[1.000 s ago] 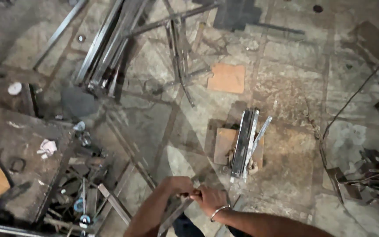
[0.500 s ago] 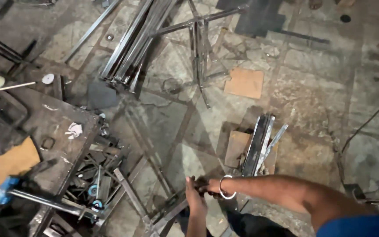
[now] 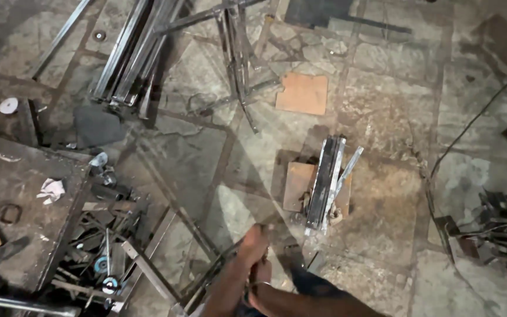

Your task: The person assembles a metal frame structure on the floor of a workshop. They position metal bars into a cross shape, secure them with a clamp, and then use a hammer to tap the joints into alignment. The person repeatedly adjusts the frame and hammers the connections to ensure stability.

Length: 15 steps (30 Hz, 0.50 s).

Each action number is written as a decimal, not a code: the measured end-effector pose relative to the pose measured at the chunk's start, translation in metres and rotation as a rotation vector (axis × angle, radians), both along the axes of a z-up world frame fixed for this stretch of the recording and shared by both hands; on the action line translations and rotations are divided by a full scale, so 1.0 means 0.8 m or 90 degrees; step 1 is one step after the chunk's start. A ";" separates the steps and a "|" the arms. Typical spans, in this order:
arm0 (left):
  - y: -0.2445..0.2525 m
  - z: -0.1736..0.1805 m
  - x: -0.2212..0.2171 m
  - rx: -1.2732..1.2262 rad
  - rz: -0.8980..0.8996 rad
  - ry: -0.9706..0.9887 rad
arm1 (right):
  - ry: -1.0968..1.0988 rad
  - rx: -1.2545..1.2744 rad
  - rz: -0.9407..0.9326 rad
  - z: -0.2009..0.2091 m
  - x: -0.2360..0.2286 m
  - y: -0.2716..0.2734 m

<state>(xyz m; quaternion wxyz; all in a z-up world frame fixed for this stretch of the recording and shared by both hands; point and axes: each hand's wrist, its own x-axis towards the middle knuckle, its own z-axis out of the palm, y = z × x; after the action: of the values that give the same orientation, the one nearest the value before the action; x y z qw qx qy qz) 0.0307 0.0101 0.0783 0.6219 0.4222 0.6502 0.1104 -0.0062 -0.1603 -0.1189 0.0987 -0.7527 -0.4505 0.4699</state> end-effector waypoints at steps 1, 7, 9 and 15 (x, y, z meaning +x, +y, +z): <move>0.006 -0.011 -0.005 0.000 -0.005 0.007 | 0.005 -0.009 0.029 0.014 -0.015 -0.021; 0.008 -0.034 -0.013 0.067 -0.298 0.059 | -0.022 -0.004 0.201 0.050 0.032 -0.015; -0.026 -0.066 -0.032 0.247 -0.308 0.194 | -0.036 -0.003 0.266 0.069 0.081 0.014; -0.126 -0.053 -0.056 0.284 0.073 0.113 | -0.193 0.786 0.518 0.294 0.238 0.152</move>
<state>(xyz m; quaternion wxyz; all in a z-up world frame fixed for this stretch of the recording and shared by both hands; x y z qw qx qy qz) -0.0137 -0.0907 0.0356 0.4464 0.5192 0.6850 0.2486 0.1844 -0.0387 0.1165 0.2579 -0.3917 -0.8829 0.0227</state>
